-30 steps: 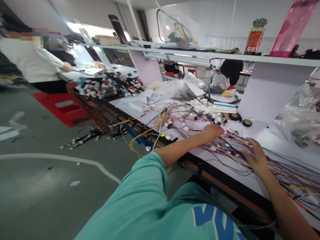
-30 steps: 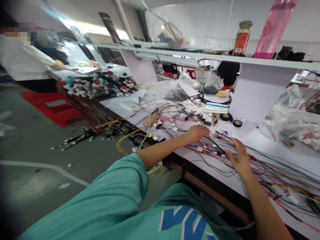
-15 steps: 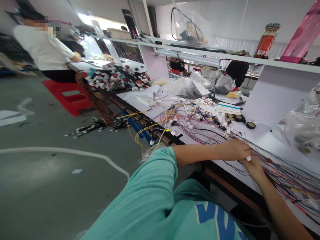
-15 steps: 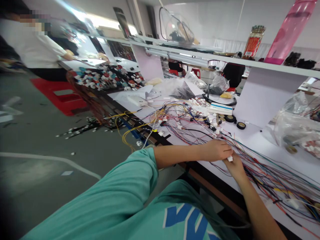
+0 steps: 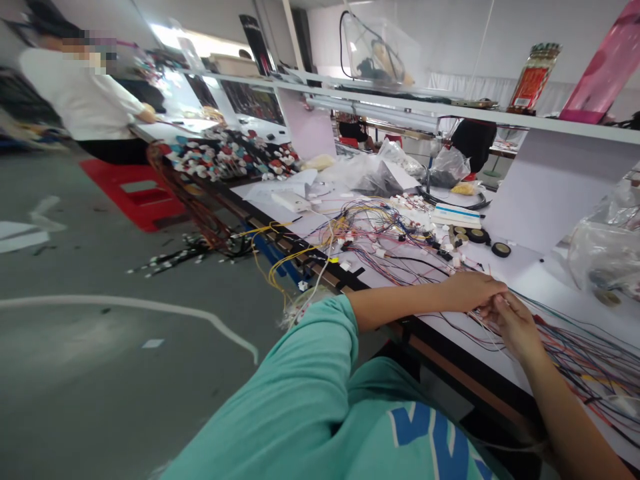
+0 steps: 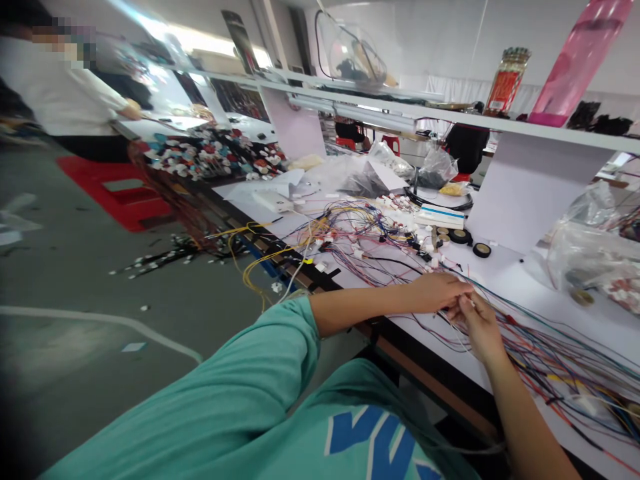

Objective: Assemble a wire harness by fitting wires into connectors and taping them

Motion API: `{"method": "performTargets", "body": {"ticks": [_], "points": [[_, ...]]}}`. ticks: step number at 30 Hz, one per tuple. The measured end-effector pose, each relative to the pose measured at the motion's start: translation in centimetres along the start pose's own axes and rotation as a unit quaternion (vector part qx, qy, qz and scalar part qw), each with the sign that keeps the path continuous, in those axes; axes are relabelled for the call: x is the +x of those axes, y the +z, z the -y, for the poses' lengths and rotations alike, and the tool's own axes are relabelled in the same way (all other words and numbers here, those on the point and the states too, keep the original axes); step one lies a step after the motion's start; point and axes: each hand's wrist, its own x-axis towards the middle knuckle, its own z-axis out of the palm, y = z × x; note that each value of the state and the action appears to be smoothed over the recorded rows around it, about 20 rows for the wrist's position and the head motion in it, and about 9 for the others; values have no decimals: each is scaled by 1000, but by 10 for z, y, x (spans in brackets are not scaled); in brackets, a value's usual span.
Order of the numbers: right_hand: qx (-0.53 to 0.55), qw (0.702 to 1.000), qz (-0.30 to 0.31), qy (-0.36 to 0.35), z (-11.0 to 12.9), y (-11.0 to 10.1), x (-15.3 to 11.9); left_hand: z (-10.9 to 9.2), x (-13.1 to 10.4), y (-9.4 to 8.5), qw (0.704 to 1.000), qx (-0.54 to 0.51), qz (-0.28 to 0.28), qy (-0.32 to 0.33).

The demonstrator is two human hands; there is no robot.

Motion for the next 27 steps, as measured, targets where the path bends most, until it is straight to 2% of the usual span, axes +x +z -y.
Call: {"method": "performTargets", "body": {"ticks": [2,4,5,7,8,10,12,18,22,27], "points": [[-11,999,-41,-16,0,-1,0,18,-1,1,1000,-22,-10,-10],[-17,997,-64,-30,0,-1,0,48,-7,0,998,4,-13,-53],[-13,997,-67,-34,1,-1,0,66,-12,-1,995,29,9,-90],[12,997,-66,-32,4,2,0,104,-26,-3,979,78,103,-159],[30,997,-67,-29,6,3,0,122,-33,-5,971,88,125,-186],[63,995,-70,-22,11,3,-1,153,-48,-8,959,103,146,-222],[87,993,-79,-16,17,-2,-1,174,-58,-11,947,124,148,-256],[150,978,-137,-43,30,-33,2,204,-63,-23,918,164,139,-333],[187,967,-168,-31,37,-50,4,219,-63,-26,905,175,141,-362],[258,930,-260,0,50,-58,4,237,-72,-27,890,184,132,-395]]}}
